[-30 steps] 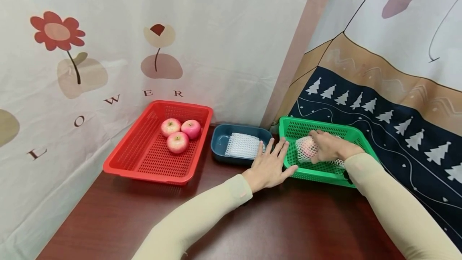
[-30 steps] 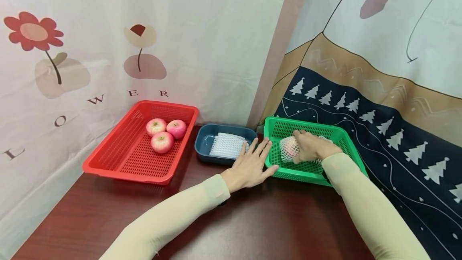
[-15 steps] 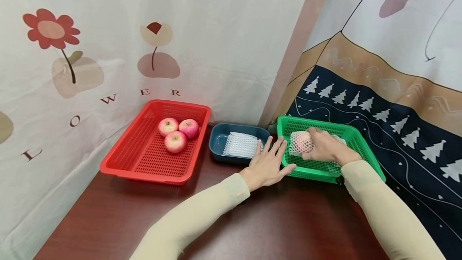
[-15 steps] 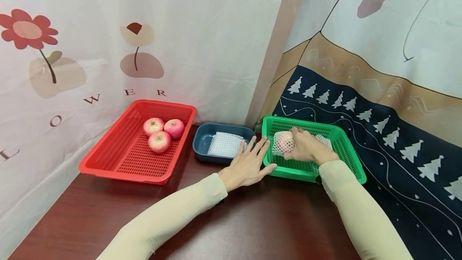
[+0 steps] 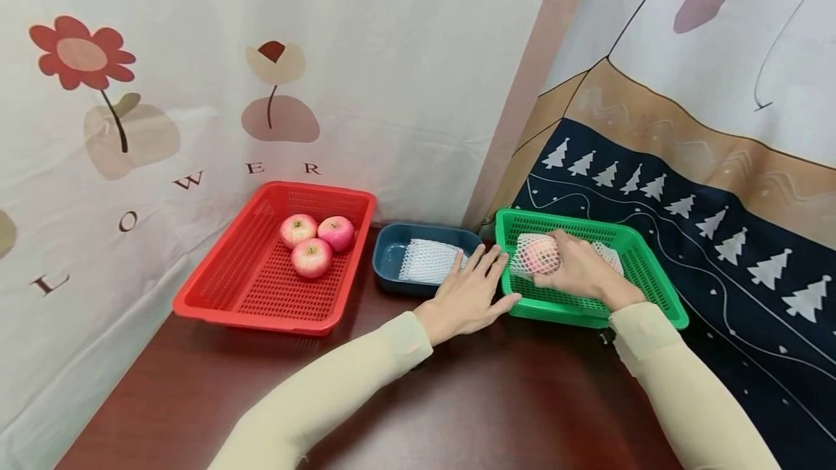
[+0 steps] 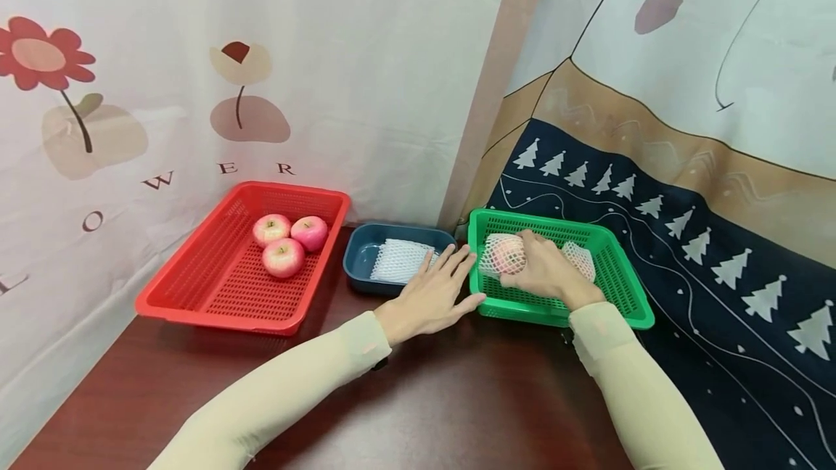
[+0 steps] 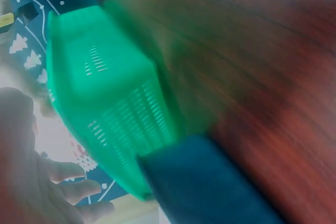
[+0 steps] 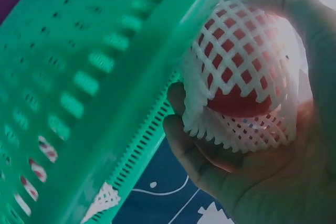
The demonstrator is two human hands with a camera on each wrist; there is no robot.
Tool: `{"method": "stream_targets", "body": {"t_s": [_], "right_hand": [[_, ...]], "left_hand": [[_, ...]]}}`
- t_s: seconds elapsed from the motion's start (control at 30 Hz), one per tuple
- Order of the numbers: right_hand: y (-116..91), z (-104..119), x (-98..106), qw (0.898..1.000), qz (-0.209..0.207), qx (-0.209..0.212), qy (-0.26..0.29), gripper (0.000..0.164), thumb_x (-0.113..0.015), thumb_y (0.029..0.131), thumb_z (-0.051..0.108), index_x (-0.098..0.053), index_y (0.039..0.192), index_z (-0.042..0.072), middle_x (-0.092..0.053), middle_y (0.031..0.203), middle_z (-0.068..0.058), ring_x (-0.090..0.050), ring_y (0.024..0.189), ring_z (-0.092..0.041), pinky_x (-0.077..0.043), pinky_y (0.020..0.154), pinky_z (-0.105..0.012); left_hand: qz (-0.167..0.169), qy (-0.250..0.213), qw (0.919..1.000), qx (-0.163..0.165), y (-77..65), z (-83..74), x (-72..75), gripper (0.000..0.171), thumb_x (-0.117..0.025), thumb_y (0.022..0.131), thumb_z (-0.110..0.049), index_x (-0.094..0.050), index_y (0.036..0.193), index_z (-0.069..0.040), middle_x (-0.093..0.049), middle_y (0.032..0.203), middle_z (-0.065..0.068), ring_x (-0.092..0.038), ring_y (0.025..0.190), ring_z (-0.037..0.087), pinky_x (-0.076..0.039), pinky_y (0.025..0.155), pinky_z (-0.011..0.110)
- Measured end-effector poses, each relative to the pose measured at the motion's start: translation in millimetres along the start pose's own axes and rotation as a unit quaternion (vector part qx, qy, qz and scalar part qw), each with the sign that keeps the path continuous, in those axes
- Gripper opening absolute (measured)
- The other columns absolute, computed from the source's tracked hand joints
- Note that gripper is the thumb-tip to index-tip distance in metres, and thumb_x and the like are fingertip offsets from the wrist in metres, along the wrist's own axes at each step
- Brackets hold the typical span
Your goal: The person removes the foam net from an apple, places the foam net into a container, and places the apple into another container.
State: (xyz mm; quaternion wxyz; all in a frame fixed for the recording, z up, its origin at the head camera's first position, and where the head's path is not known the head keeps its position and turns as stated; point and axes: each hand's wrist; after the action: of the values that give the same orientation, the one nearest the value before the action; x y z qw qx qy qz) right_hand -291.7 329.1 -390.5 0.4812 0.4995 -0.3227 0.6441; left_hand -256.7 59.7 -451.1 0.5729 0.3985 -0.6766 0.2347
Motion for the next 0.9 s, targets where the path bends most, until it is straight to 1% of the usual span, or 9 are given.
{"method": "stream_targets", "body": {"t_s": [0.2, 0.3, 0.43, 0.53, 0.67, 0.77, 0.9], "right_hand": [[-5, 7, -3, 1.0, -0.019, -0.013, 0.019, 0.095, -0.088, 0.095, 0.042, -0.048, 0.167, -0.005, -0.071, 0.145, -0.029, -0.075, 0.115, -0.04, -0.068, 0.1, -0.063], [-8, 13, -4, 0.999, -0.022, -0.021, 0.031, 0.098, -0.087, 0.096, 0.044, -0.044, 0.171, -0.002, -0.069, 0.15, -0.029, -0.074, 0.119, -0.042, -0.067, 0.102, -0.064], [-12, 21, -5, 0.998, -0.024, -0.029, 0.044, 0.098, -0.086, 0.097, 0.047, -0.043, 0.172, 0.001, -0.068, 0.153, -0.028, -0.073, 0.124, -0.043, -0.066, 0.106, -0.067], [-15, 28, -5, 0.998, -0.034, -0.028, 0.053, 0.098, -0.086, 0.097, 0.047, -0.043, 0.173, 0.003, -0.067, 0.156, -0.028, -0.072, 0.128, -0.044, -0.064, 0.109, -0.068], [-18, 39, -6, 0.996, -0.044, -0.022, 0.068, 0.097, -0.087, 0.097, 0.047, -0.043, 0.174, 0.006, -0.066, 0.159, -0.026, -0.072, 0.132, -0.044, -0.063, 0.111, -0.071], [-18, 48, -8, 0.995, -0.051, -0.011, 0.079, 0.096, -0.087, 0.098, 0.047, -0.043, 0.174, 0.008, -0.068, 0.157, -0.023, -0.073, 0.131, -0.043, -0.064, 0.11, -0.069], [-18, 61, -13, 0.993, -0.067, 0.013, 0.094, 0.094, -0.089, 0.096, 0.043, -0.045, 0.172, 0.011, -0.073, 0.148, -0.02, -0.077, 0.12, -0.037, -0.069, 0.1, -0.061]], "left_hand": [[-0.014, -0.007, 0.9999, -0.004, -12.6, 5.8, 12.5, 0.086, -0.037, 0.12, -0.073, -0.032, 0.185, -0.016, -0.028, 0.195, 0.008, -0.026, 0.183, 0.036, -0.023, 0.147, 0.068], [-0.023, -0.008, 0.9997, -0.004, -20.1, 8.4, 18.9, 0.084, -0.038, 0.12, -0.072, -0.037, 0.184, -0.016, -0.033, 0.194, 0.008, -0.03, 0.181, 0.036, -0.025, 0.147, 0.067], [-0.029, -0.011, 0.9995, -0.006, -30.9, 12.0, 26.3, 0.082, -0.041, 0.12, -0.07, -0.04, 0.183, -0.017, -0.037, 0.192, 0.008, -0.034, 0.18, 0.035, -0.025, 0.147, 0.067], [-0.029, -0.014, 0.9994, -0.009, -38.6, 15.2, 29.8, 0.081, -0.043, 0.12, -0.07, -0.041, 0.182, -0.018, -0.038, 0.192, 0.008, -0.034, 0.18, 0.035, -0.025, 0.147, 0.066], [-0.035, -0.015, 0.9992, -0.01, -49.3, 20.1, 34.9, 0.081, -0.046, 0.119, -0.069, -0.042, 0.181, -0.018, -0.04, 0.191, 0.008, -0.036, 0.178, 0.035, -0.027, 0.146, 0.067], [-0.043, -0.024, 0.9988, -0.007, -57.2, 25.3, 41.1, 0.081, -0.05, 0.118, -0.067, -0.043, 0.181, -0.018, -0.041, 0.19, 0.008, -0.039, 0.177, 0.036, -0.028, 0.145, 0.067], [-0.068, -0.03, 0.9972, -0.003, -66.5, 35.5, 49.1, 0.079, -0.055, 0.117, -0.064, -0.045, 0.179, -0.016, -0.046, 0.187, 0.009, -0.044, 0.174, 0.035, -0.032, 0.144, 0.069]]}}
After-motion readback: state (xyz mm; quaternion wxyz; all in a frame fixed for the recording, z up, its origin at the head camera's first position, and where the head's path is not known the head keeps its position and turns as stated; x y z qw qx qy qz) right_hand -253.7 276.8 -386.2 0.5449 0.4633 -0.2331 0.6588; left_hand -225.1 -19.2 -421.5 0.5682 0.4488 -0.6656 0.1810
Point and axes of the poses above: each hand's wrist, its own y-axis towards the middle knuckle, its own x-axis out of the back of the hand, z = x × y
